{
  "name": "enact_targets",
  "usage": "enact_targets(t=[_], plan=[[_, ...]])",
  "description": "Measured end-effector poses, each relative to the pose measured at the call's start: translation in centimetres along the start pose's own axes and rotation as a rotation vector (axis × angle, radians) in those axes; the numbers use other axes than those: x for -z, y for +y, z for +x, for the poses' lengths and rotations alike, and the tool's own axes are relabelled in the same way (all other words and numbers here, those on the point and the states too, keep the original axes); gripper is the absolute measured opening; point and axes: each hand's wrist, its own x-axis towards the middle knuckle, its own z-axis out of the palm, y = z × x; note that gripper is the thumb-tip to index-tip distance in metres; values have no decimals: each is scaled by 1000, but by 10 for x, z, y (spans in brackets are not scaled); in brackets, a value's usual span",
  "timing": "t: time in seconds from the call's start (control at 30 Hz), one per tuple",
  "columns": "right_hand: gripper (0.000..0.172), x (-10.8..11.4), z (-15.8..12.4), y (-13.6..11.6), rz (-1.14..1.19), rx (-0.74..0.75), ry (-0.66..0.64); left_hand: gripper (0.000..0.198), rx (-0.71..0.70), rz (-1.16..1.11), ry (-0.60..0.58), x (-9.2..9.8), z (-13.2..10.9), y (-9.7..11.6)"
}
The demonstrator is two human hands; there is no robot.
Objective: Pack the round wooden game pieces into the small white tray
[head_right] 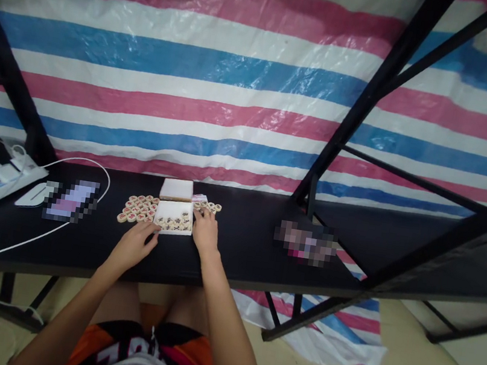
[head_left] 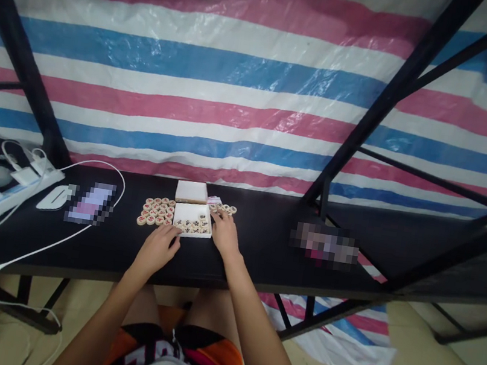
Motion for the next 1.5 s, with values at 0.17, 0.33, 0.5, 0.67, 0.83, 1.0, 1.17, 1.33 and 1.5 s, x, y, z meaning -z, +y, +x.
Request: enact_targets(t=[0.17, 0.33, 0.5, 0.67, 0.83, 1.0, 1.17, 1.33, 1.5], plan=[[32, -3, -2, -2, -12, -62, -35, 19, -5, -2, -10, 0, -1, -1], [29, 0, -3, -1, -10, -116, 15, 19, 3, -14, 0, 2, 0, 1], [21, 1, -3, 0, 25, -118, 21, 19, 5, -32, -1, 3, 0, 2], [18, 2, -2, 0, 171, -128, 74, 19, 5, -41, 15, 2, 0, 0], [20, 11, -1, -13, 462, 70, 262, 19, 9, -32, 0, 1, 1, -1], [21, 13, 9, -34, 368, 306, 83, 18, 5, -27, -16, 2, 1, 0], [18, 8, 16, -40, 269, 271, -15, 18, 2, -19, 1, 2, 0, 0], [17, 4, 15, -36, 244, 263, 4, 18, 3, -27, -13, 1, 0, -1], [16, -2, 15, -33, 230, 231, 30, 19, -5, -24, -8, 2, 1, 1]])
